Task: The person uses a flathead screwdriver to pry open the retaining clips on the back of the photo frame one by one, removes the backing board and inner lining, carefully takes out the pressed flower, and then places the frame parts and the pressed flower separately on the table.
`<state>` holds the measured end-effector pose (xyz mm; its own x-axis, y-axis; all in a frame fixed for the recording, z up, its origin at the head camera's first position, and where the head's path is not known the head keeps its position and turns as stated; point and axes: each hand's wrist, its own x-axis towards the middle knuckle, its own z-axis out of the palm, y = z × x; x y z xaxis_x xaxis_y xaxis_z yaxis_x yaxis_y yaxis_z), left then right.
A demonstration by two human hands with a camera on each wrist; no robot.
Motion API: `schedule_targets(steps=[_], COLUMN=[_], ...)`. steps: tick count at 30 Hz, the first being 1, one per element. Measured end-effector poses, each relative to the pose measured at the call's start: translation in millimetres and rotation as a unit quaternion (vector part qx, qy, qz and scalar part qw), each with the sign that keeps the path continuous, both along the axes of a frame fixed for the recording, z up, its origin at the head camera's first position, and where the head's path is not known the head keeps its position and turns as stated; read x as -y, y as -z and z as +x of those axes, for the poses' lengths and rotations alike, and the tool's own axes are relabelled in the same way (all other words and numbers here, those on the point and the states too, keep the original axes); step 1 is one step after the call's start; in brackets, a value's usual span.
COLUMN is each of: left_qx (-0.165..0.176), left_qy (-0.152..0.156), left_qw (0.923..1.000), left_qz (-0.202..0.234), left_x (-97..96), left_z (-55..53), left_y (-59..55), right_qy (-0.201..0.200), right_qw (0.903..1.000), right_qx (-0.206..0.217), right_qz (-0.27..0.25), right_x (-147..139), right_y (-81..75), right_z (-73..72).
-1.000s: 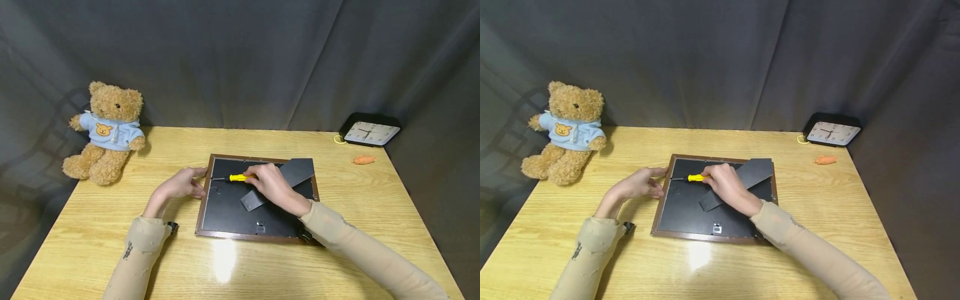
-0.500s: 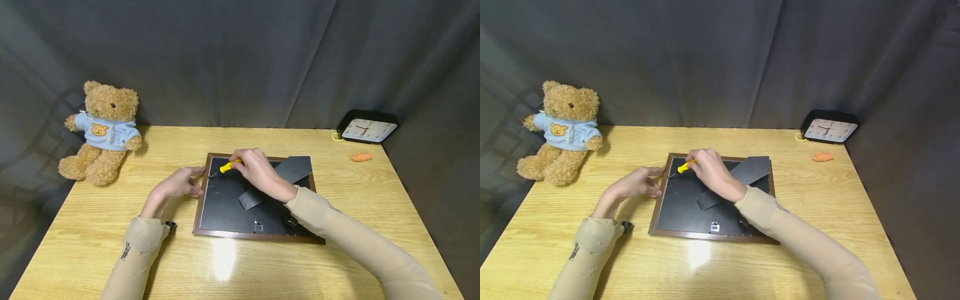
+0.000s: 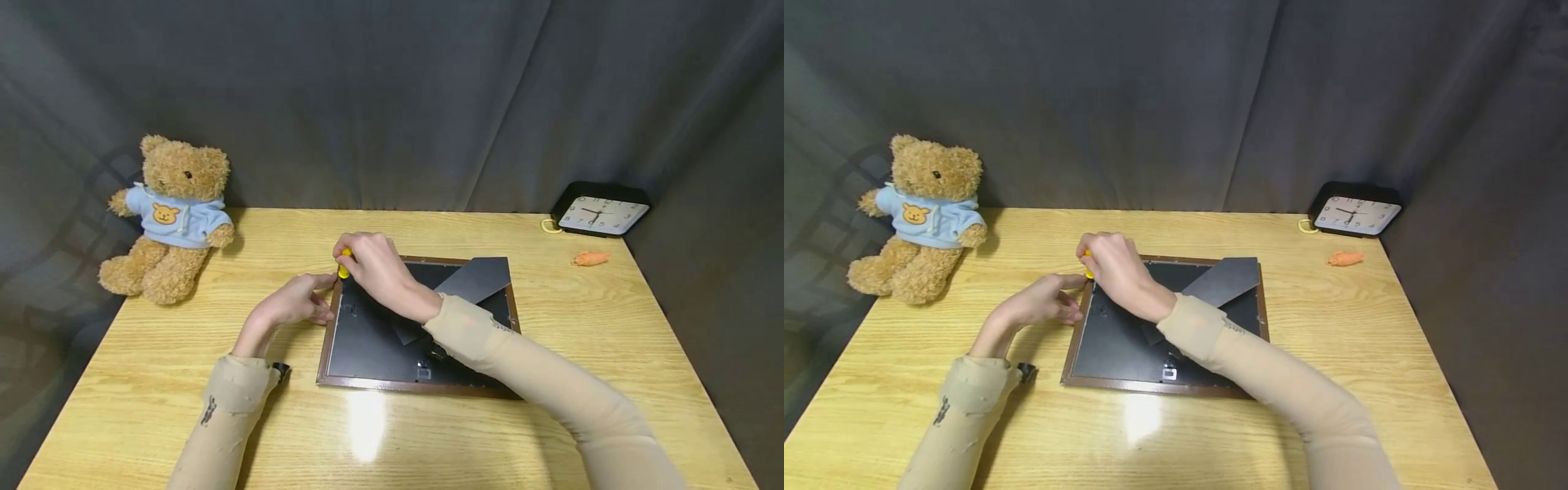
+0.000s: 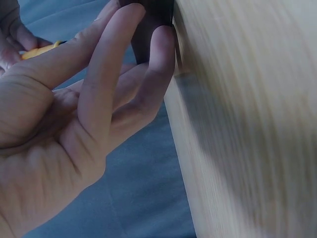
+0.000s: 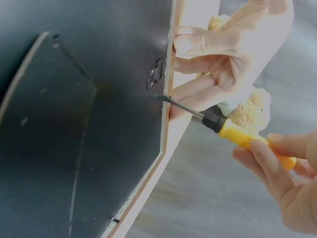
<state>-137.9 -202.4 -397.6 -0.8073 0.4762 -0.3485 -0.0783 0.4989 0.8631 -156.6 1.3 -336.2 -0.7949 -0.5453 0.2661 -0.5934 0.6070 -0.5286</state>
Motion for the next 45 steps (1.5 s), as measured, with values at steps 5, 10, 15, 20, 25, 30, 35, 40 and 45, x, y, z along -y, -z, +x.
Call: schedule_targets(steps=[5, 10, 15, 20, 25, 30, 35, 40, 45], left_qx=[-0.007, -0.012, -0.006, 0.017, 0.024, 0.018, 0.014, 0.009, 0.009], left_qy=[0.004, 0.009, -0.001, -0.019, -0.027, -0.025, -0.018, -0.016, -0.016], left_qw=[1.0000, 0.9999, 0.9999, 0.9995, 0.9991, 0.9992, 0.9993, 0.9993, 0.9994], left_qz=[-0.003, -0.004, -0.012, -0.020, -0.023, -0.027, -0.029, -0.032, -0.028], left_x=[-0.1, -0.7, -3.1, -6.4, -6.0, -6.0, -6.2, -5.7, -5.2], left_z=[1.4, 3.2, 3.2, 3.5, 3.5, 4.2, 4.6, 4.0, 4.4], left_y=[-1.0, -1.7, -1.9, -3.1, -2.0, -3.3, -4.1, -3.6, -2.5], right_qy=[0.000, 0.000, -0.006, -0.001, 0.018, 0.049, 0.093, 0.147, 0.206], right_qw=[0.9999, 1.0000, 0.9998, 0.9999, 0.9996, 0.9968, 0.9884, 0.9760, 0.9641], right_qx=[-0.011, -0.009, -0.006, 0.006, -0.006, -0.016, -0.019, -0.052, -0.057], right_qz=[0.001, 0.005, 0.017, 0.014, -0.020, -0.062, -0.119, -0.152, -0.157], right_x=[10, 16, 13, 2, -16, -47, -95, -150, -197], right_y=[0.0, 0.0, -1.2, -1.0, -5.2, -19.0, -32.9, -37.1, -34.5], right_z=[-0.5, -1.0, -1.5, -2.9, -3.9, 2.6, 19.0, 39.5, 65.8])
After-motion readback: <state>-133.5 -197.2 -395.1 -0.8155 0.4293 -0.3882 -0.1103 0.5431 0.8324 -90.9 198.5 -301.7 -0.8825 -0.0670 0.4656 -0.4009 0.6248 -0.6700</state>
